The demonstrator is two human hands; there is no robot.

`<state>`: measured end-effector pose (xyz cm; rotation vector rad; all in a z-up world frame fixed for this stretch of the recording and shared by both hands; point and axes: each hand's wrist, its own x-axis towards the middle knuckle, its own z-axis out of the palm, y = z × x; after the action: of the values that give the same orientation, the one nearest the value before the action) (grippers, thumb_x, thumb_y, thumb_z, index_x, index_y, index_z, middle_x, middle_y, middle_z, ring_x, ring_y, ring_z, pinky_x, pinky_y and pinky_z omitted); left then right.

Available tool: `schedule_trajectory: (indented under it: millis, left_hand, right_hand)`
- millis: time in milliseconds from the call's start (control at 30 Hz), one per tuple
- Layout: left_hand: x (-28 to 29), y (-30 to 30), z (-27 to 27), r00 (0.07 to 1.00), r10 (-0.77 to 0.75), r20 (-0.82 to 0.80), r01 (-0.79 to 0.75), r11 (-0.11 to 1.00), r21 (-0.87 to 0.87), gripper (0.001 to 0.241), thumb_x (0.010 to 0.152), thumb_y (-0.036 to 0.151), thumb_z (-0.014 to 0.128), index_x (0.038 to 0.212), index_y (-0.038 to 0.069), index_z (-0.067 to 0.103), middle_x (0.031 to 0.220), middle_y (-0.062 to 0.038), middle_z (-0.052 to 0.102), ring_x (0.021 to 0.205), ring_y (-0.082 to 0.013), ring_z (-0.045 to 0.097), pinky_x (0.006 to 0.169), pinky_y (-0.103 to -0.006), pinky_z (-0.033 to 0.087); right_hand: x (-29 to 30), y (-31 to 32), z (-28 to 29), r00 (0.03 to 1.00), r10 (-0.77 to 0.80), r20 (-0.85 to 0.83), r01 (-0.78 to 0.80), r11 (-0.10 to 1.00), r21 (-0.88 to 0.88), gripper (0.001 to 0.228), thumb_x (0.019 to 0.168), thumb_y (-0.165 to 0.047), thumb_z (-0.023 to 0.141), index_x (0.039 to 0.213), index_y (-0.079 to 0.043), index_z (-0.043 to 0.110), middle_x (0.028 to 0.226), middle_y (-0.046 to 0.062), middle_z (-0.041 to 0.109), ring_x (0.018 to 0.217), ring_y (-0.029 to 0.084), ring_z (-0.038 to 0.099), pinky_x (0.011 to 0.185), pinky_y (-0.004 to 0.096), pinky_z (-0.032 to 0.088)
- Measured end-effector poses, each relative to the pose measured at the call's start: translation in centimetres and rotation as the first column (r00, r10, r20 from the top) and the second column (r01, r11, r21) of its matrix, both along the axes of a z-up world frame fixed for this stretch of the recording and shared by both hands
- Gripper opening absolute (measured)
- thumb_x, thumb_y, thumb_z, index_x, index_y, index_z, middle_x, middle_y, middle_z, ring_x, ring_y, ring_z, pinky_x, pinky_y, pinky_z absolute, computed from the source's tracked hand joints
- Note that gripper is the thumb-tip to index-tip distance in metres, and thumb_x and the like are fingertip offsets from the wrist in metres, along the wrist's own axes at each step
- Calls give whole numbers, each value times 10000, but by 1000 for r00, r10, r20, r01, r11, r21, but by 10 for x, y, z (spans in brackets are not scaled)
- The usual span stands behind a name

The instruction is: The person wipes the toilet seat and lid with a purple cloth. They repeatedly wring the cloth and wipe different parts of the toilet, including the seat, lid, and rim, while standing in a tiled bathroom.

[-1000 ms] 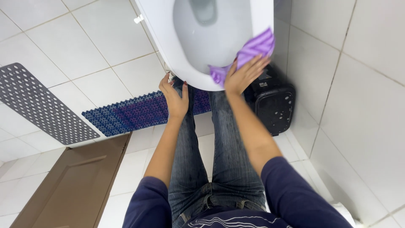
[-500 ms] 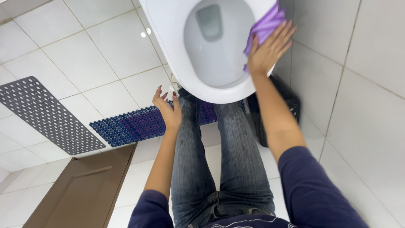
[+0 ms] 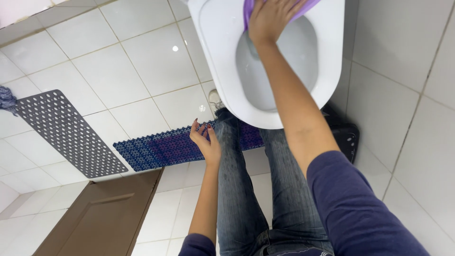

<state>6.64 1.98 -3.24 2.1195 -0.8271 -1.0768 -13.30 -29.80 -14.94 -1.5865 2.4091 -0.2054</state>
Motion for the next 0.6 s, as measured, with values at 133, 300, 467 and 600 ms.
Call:
schedule_trajectory:
  millis: [133,300,467,600]
  left_hand:
    - [13,8,2,1000,28,2,-28,999,25,568,1020,59,555,1530,-6,313,1438,-205,335,1241,-302,525,1041,-417,497]
    - [28,19,-9,998,52,29,-53,999,11,557,1019,61,559,1526,8,335,1412,-193,364,1208,-282,549,1014,-406,517]
    - [28,18,-3,997,71,21,-71,997,-4,558,1024,64,570,1526,9,333,1411,-184,385,1215,-280,545,1020,-404,508]
    - [25,16,2,996,78,-35,-79,997,-22,550,1017,59,577,1522,21,361,1386,-186,390,1210,-281,544,1024,-403,511]
  right_hand:
    - [65,21,32,998,58,-18,-54,987,150,726,1107,-457,363,1562,94,238,1641,320,202,1541,472,57,1264,576,-32]
    - [113,73,75,849,502,165,-528,817,232,742,1134,-431,390,1667,7,117,1738,185,43,1602,323,-18,1303,540,-26]
    - [101,169,59,716,697,36,-691,701,177,695,1072,-258,456,1662,-26,172,1743,105,65,1605,275,7,1293,505,19]
    - [66,256,66,682,711,172,-731,664,156,640,1045,-149,458,1639,-45,243,1726,130,181,1607,288,87,1295,509,76]
